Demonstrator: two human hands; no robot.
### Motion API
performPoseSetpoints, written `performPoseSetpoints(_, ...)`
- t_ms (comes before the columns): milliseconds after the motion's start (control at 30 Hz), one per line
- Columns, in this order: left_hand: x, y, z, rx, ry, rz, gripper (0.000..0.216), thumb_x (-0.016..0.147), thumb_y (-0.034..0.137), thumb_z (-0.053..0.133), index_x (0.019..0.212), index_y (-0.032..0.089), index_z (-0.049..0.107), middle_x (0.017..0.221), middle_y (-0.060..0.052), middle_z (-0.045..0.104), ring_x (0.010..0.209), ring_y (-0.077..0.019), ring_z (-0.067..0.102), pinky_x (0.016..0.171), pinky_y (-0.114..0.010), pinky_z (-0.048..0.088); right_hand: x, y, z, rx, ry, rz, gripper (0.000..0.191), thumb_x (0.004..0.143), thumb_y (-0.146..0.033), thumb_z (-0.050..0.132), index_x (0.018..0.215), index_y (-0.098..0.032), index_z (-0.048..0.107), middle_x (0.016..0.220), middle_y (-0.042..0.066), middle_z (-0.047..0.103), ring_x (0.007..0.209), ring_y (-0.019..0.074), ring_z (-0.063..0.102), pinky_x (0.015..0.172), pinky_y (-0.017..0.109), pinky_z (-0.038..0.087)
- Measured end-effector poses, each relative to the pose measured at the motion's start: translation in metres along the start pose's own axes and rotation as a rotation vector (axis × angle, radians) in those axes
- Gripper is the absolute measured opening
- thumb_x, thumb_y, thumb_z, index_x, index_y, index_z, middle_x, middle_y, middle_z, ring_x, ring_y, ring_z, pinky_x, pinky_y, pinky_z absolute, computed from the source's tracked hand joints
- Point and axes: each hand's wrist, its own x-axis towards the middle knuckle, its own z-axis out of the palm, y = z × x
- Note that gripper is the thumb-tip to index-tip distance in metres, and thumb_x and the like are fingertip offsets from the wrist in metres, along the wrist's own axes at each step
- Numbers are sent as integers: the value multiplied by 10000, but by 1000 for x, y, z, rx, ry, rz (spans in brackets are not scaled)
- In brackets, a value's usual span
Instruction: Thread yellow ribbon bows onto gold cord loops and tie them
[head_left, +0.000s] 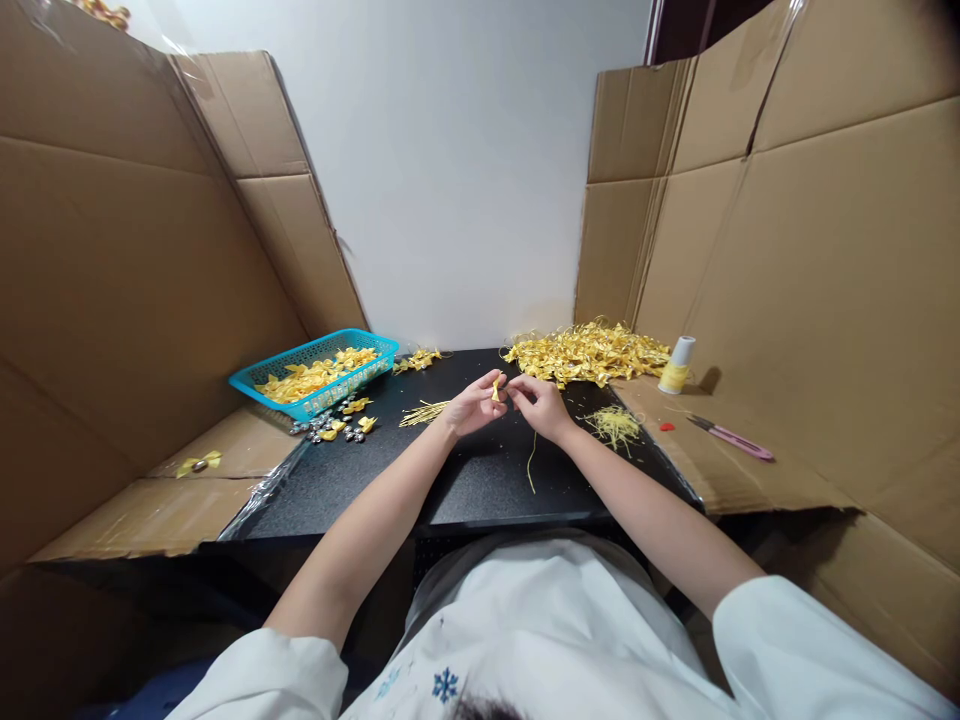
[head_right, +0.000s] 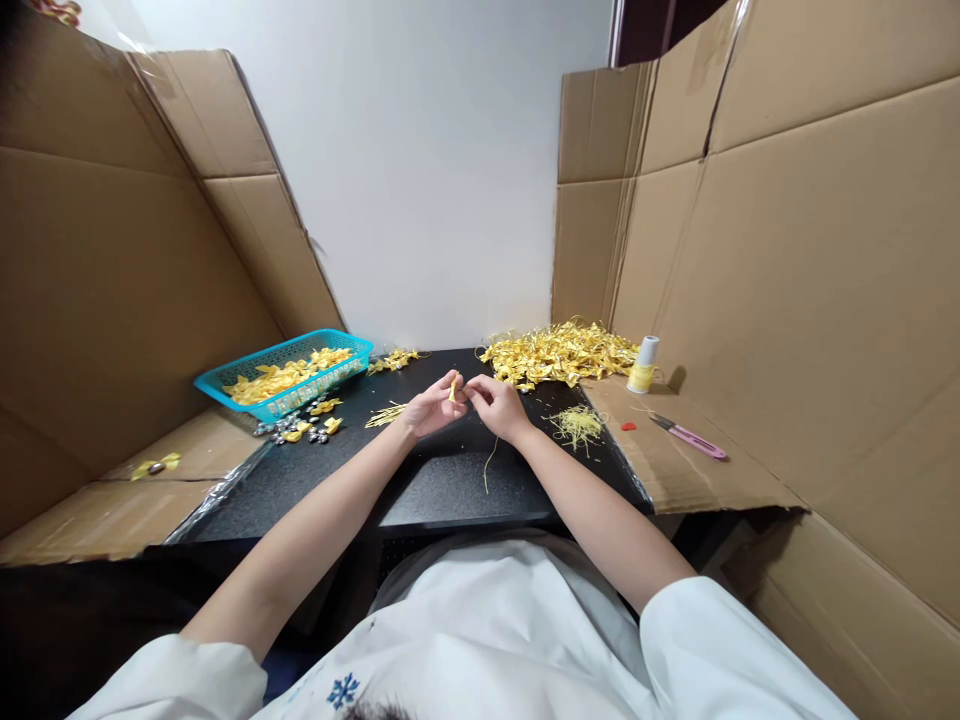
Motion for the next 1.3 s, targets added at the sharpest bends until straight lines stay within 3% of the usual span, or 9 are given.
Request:
performPoseSetpoints(500,0,0,-5,11,5,-26,327,633,-49,709,854,192,721,884,-4,725,709,-84,603,644,-228,394,0,0,0,-6,-12,-23,172,843,-291,531,754,-195,642,596,-6,591,515,124,476,550,252,366)
performPoseSetpoints(967,0,-3,-5,52,-7,-40,347,592,-43,758,838,199,725,847,12,723,683,-73,623,608,-203,416,-2,5,7,144,-44,12,246,860,-402,538,798,-188,644,678,7,647,577,123,556,586,246,449)
performPoseSetpoints(1300,4,2,-3,146,-16,16,359,563,-39,774,826,205,748,900,-22,739,710,-101,633,612,-212,439,2,9,6,145,2,39,158,823,-329,554,833,-197,641,782,25,681,696,153,602,689,288,492)
